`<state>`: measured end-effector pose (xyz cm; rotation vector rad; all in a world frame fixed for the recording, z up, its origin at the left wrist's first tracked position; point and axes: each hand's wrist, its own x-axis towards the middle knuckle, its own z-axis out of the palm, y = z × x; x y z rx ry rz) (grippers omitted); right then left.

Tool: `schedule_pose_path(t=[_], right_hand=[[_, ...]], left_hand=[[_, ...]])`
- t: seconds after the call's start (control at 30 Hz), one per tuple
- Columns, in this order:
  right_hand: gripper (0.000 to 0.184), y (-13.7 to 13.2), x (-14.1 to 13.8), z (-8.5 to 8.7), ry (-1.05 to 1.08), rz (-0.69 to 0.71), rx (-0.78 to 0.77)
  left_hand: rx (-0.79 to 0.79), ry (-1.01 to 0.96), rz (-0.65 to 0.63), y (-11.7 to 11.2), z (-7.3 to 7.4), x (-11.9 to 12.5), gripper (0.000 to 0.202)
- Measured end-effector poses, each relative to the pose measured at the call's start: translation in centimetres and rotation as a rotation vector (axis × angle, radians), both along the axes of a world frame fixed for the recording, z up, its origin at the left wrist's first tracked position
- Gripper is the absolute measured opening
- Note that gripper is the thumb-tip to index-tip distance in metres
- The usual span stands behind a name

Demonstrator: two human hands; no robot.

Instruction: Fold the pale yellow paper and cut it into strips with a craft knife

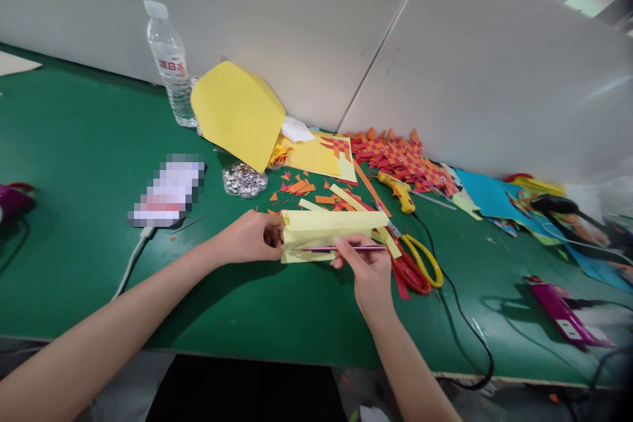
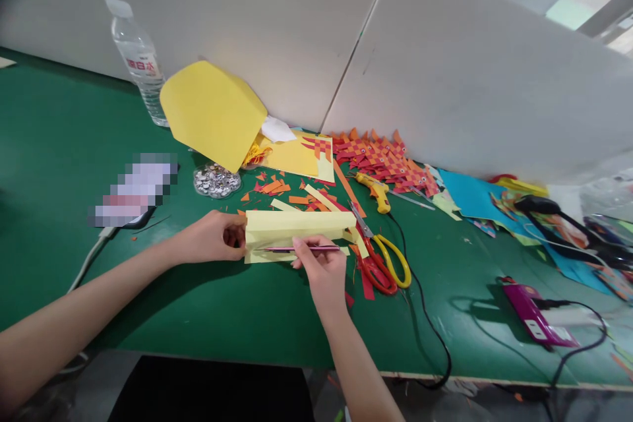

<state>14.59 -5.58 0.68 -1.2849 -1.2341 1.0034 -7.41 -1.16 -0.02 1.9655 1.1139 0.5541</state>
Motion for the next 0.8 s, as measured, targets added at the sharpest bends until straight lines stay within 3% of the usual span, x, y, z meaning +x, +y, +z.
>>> schedule_pose_path(t=[0.3,0.43,0.6,0.8], right_hand=[[0.022,0.6,-1.3,1.1,-0.076,0.040,0.006],[0.020,0.2,-2.0,0.6,-0.128,0.046,-0.011],[0.018,0.0,-2.9,-0.5,-0.221,0.179,-0.060],[0.017,0.3,-3.2,-0.7,-0.109,0.188,-0.097]], left_hand=[[-0.032,-0.020,-0.016,0.1,0.0,-0.1,0.010],[-0.028,-0.022,-0.013,0.1,0.1,-0.1,0.006],[-0.039,-0.019,-0.046,0.1,0.3,-0.1,0.004],[-0.029,0.003,-0.043,0.2,0.0,-0.1,0.004]])
